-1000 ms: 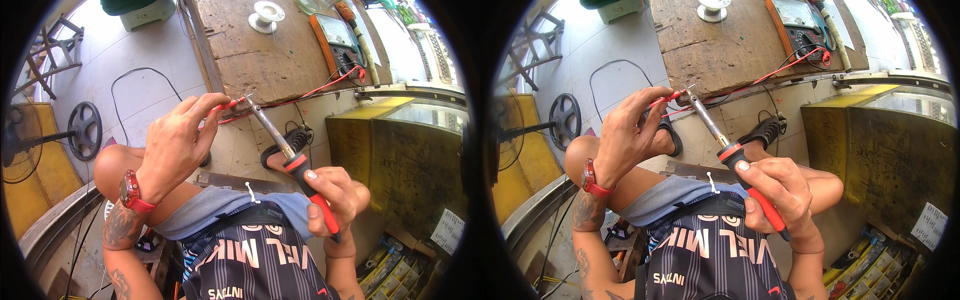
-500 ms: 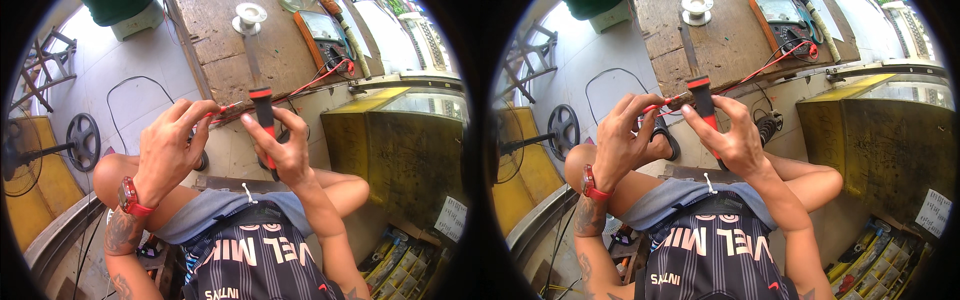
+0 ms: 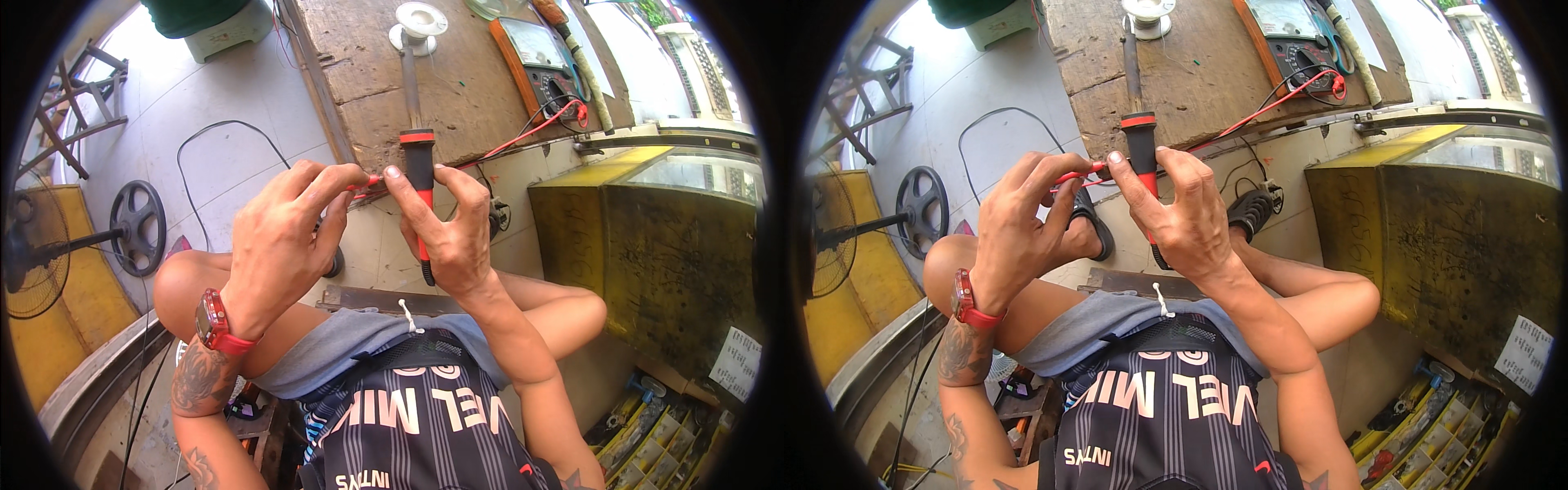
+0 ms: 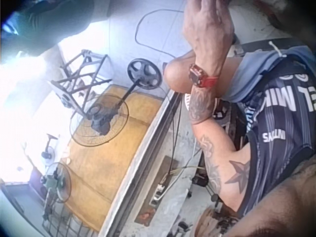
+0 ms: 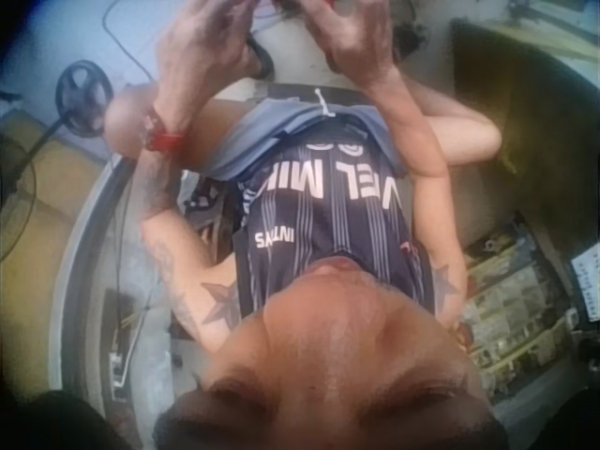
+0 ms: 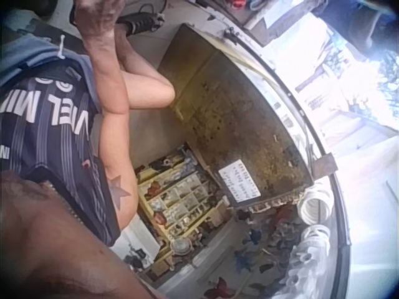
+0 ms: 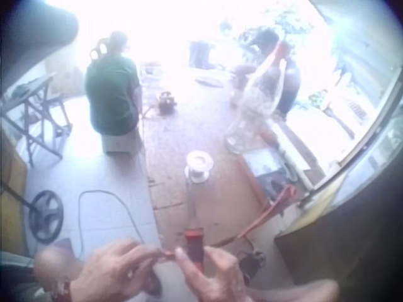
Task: The person solders red and black wires using a soldering iron and solder, then applies a red heat-shrink connector to the joint. They later use a hammer to tap a small motor assembly on the workbench.
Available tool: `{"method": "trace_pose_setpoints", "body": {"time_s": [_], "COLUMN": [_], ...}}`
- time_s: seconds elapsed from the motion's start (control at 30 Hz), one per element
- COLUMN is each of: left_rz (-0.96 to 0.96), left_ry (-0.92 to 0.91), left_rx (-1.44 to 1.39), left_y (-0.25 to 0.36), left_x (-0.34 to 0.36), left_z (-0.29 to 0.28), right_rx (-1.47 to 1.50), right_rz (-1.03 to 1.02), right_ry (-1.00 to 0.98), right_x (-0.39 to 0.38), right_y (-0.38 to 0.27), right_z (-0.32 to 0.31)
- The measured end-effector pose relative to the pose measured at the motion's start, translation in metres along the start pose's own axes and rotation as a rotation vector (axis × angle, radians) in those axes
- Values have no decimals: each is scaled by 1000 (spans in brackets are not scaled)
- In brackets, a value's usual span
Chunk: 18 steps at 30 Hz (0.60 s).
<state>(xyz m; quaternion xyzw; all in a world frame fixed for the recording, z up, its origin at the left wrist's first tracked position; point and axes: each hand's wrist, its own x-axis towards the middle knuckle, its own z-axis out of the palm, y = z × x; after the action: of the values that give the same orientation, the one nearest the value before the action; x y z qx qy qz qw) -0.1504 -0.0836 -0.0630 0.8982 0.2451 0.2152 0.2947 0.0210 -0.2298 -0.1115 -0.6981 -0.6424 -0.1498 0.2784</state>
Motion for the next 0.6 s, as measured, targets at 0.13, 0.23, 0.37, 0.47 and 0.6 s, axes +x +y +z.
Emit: {"method": "trace_pose_setpoints", "body": {"time_s": [0.13,0.23,0.37,0.47,0.6], "left_rz": [-46,-65,-60,-29,-42], "left_ry": [-25,-56,-23,26,62], "left_rx": [-40,-62,-71,-81,-73], "left_y": [2,4,2,0,-2], "left_x": [0,0,2,2,2], "left_z": [-2,-4,-1,4,8], "right_rx": [-3,-3,174,177,392], "right_rz": [4,2,56,76,123], "right_ry": [-3,-13,-65,75,-24], "right_x": [-3,-5,-6,-12,-27], "right_y": [0,1,1,-5,-17], "right_z": [-1,-1,-10,-38,-89]}}
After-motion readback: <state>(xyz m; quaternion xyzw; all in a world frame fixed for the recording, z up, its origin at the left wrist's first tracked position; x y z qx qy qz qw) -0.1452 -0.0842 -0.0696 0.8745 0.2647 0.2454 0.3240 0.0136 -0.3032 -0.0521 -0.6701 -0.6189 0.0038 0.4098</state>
